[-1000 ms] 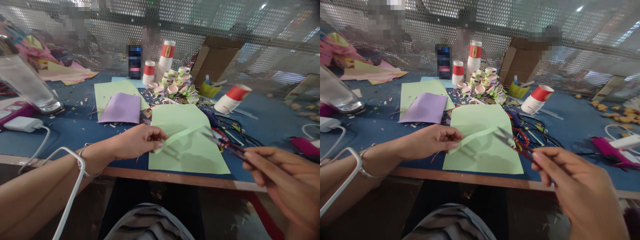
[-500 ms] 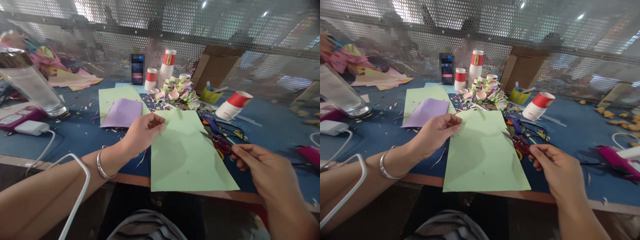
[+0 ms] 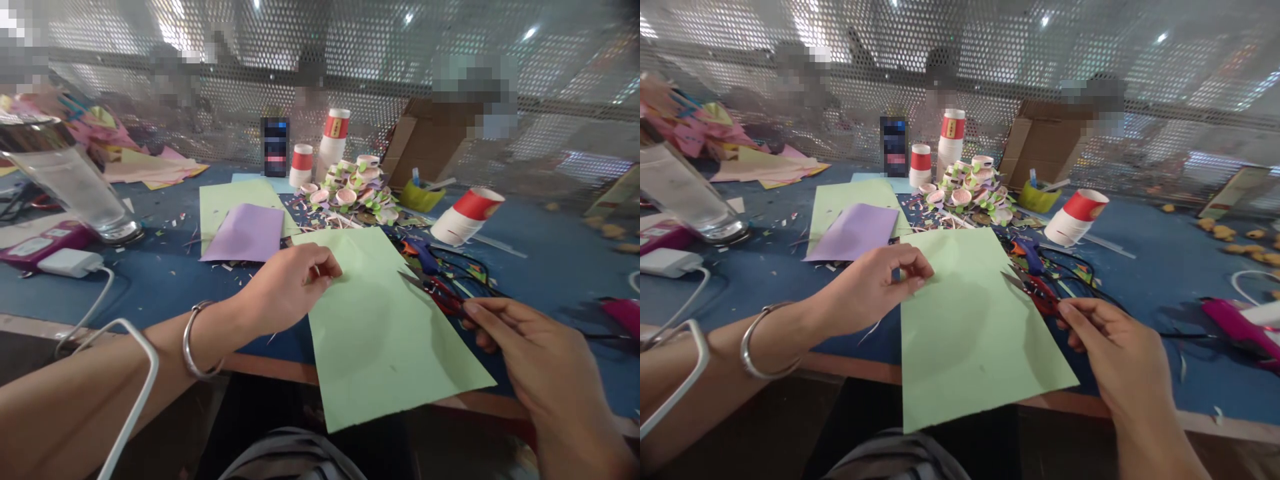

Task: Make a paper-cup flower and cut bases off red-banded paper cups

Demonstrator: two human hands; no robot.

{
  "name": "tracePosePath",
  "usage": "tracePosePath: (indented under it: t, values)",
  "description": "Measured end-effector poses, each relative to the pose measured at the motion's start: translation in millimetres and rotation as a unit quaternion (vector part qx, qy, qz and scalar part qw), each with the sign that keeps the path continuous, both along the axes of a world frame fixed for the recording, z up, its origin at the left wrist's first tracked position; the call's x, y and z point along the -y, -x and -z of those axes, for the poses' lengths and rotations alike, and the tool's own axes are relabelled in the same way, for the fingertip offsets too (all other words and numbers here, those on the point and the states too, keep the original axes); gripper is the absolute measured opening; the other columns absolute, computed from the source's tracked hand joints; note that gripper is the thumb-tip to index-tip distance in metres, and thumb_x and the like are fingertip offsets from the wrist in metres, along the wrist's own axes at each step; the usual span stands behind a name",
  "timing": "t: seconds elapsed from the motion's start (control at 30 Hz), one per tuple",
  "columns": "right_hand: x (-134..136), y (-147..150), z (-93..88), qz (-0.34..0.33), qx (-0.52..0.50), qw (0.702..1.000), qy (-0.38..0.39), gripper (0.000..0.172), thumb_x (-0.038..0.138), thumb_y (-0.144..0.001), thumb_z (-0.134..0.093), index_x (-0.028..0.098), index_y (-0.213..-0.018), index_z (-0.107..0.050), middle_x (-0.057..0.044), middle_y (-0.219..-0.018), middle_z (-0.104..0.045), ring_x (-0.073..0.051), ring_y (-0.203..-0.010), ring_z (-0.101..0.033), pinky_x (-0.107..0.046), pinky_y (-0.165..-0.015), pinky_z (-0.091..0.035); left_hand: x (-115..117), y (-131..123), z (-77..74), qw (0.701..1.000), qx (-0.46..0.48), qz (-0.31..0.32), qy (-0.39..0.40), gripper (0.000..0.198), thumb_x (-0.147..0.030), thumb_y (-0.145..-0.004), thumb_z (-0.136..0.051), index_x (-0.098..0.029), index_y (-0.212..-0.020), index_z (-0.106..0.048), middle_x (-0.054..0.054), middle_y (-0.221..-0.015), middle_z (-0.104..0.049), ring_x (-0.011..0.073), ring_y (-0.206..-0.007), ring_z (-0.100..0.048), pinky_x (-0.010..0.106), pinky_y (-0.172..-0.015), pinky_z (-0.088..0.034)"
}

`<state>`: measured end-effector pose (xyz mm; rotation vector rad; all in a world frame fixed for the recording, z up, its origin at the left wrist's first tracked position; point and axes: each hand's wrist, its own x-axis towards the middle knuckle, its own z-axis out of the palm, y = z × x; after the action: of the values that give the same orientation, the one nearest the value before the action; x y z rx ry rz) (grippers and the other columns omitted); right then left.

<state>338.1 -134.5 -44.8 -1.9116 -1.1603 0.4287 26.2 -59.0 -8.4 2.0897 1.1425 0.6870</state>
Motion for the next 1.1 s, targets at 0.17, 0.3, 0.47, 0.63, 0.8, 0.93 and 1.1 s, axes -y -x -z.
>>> tracePosePath:
  t: [0.17,0.3,0.47,0.63,0.8,0.93,1.1]
  values:
    - [0,1,0.7,-0.005,-0.02,1.0,-0.002,0.033,0.05,-0.076,-0.075,0.018,-0.086,-0.074,-0.002,-0.066,-0.069,-0.015,-0.056,-0.057,-0.027,-0.055,-0.045,16,-3,0.4,0.997,0.049,0.018,0.061,0.008,-0.017,-0.089,-0.062,-0.018,-0.091,-0.069,0.002,-0.085,-0.07,0.014,-0.075,-0.062,0.027,-0.067,-0.048]
    - [-2,-5,5.8,-0.001,-0.022,1.0,-0.01,0.038,0.052,-0.073,-0.075,0.017,-0.086,-0.075,-0.003,-0.063,-0.068,-0.016,-0.054,-0.056,-0.029,-0.054,-0.044,10,-5,-8.9,0.986,0.06,0.007,-0.154,0.017,-0.008,-0.091,-0.056,-0.018,-0.093,-0.07,0.004,-0.095,-0.07,0.0157,-0.087,-0.063,0.029,-0.078,-0.049]
    - [-1,-6,7.2,0.007,-0.047,0.998,-0.03,0.035,0.052,-0.072,-0.077,0.019,-0.083,-0.074,-0.003,-0.061,-0.067,-0.018,-0.057,-0.058,-0.029,-0.054,-0.044,-38,14,-33.2,0.925,0.038,-0.111,-0.362,0.018,-0.015,-0.096,-0.053,-0.023,-0.097,-0.07,0.005,-0.102,-0.066,0.0203,-0.103,-0.057,0.034,-0.095,-0.042]
    - [-1,5,0.1,0.033,-0.047,0.998,-0.015,0.036,0.053,-0.07,-0.074,0.019,-0.082,-0.073,-0.002,-0.059,-0.065,-0.017,-0.057,-0.057,-0.028,-0.054,-0.046,-122,71,-37.9,0.883,0.113,-0.304,-0.34,0.014,-0.007,-0.091,-0.057,-0.017,-0.094,-0.067,-0.003,-0.092,-0.058,0.0105,-0.09,-0.048,0.027,-0.093,-0.036]
    - [-3,-1,5.3,0.048,-0.012,0.999,0.005,0.035,0.056,-0.073,-0.073,0.022,-0.083,-0.074,-0.001,-0.059,-0.063,-0.018,-0.056,-0.057,-0.029,-0.055,-0.049,-186,134,-13.7,0.858,0.154,-0.444,-0.208,0.019,-0.01,-0.092,-0.055,-0.011,-0.11,-0.06,-0.007,-0.087,-0.053,0.0074,-0.09,-0.039,0.026,-0.09,-0.032]
    - [-1,-12,14.1,0.049,-0.01,0.999,0.003,0.032,0.055,-0.077,-0.075,0.024,-0.086,-0.075,0.0,-0.06,-0.063,-0.018,-0.059,-0.058,-0.029,-0.057,-0.049,-207,163,8.3,0.828,0.148,-0.514,-0.167,0.022,-0.014,-0.098,-0.052,-0.007,-0.117,-0.058,-0.002,-0.103,-0.06,0.0119,-0.101,-0.047,0.035,-0.101,-0.037]
    - [1,-15,17.3,0.044,0.02,0.999,-0.002,0.036,0.059,-0.077,-0.074,0.025,-0.086,-0.076,-0.001,-0.059,-0.064,-0.019,-0.054,-0.057,-0.031,-0.053,-0.049,-220,177,23.0,0.83,0.126,-0.521,-0.153,0.043,-0.04,-0.095,-0.069,-0.017,-0.131,-0.06,0.007,-0.131,-0.064,0.0274,-0.114,-0.065,0.047,-0.098,-0.055]
